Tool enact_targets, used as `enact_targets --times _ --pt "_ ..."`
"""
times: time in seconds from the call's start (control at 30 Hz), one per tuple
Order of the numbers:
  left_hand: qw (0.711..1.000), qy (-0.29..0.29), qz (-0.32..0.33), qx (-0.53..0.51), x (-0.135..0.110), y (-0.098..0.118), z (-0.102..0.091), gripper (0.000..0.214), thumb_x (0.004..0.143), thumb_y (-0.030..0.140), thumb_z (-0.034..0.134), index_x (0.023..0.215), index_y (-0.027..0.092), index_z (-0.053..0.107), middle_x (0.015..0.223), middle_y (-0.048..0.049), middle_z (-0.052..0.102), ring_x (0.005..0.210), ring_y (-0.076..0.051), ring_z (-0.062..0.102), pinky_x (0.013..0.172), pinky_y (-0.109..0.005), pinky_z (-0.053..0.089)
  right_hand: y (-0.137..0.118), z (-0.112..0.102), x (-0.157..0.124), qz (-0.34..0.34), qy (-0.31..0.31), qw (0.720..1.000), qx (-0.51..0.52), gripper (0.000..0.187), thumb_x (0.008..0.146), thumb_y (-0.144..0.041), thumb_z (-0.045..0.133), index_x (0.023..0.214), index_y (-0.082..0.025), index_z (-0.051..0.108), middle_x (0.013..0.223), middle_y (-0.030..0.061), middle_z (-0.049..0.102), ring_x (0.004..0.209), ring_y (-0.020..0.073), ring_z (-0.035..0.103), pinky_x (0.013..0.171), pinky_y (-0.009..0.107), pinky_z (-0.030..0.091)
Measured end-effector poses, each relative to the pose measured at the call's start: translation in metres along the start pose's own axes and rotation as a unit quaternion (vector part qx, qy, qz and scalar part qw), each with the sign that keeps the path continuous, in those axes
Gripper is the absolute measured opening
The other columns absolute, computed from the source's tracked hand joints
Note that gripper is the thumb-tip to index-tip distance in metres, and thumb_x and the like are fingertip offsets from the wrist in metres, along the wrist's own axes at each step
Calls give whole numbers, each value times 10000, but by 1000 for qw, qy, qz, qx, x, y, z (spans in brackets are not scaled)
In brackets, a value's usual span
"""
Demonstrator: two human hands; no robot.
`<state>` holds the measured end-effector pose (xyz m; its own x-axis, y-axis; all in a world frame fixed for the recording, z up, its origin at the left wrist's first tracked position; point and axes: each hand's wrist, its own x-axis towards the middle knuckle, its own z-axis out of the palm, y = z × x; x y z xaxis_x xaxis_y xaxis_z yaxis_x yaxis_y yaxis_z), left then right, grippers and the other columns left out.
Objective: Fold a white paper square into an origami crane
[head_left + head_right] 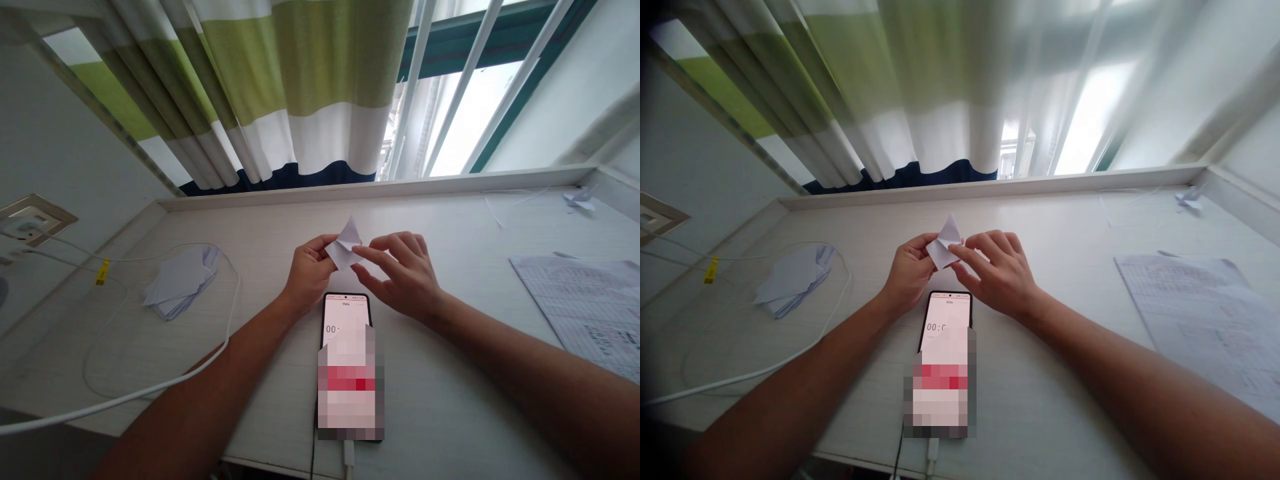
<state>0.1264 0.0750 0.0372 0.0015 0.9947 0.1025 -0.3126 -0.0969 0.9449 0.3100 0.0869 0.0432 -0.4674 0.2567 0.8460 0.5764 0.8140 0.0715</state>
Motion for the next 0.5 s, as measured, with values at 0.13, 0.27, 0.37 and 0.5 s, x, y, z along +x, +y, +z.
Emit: enact_targets --times 0.13,0.27,0.37,0.5 --pt "1000 -19 -11 -7 -2 2 2 353 666 310 922 962 181 782 882 -36 795 846 -193 751 833 -362 624 1 0 -1 29 6 999 17 185 936 -202 709 1102 -249 642 904 47 705 807 219 582 687 356 389" --pt "999 -44 -31 0 -5 5 4 373 692 355 915 976 163 770 886 -46 793 834 -181 745 867 -382 624 -2 0 1 87 -2 994 64 74 951 -173 656 999 -227 641 859 51 701 774 215 586 679 357 412" --pt "998 -52 -33 7 -5 3 5 392 696 367 916 986 160 754 864 -50 792 785 -176 741 825 -378 627 -4 2 1 136 -16 986 96 56 942 -171 629 915 -212 603 830 61 686 752 220 589 672 363 437" --pt "998 -58 -35 15 -6 0 5 370 745 401 882 974 150 737 856 -64 785 821 -209 759 853 -417 628 -4 4 0 162 -55 978 117 77 892 -177 649 948 -208 606 899 86 688 813 249 603 682 378 478"
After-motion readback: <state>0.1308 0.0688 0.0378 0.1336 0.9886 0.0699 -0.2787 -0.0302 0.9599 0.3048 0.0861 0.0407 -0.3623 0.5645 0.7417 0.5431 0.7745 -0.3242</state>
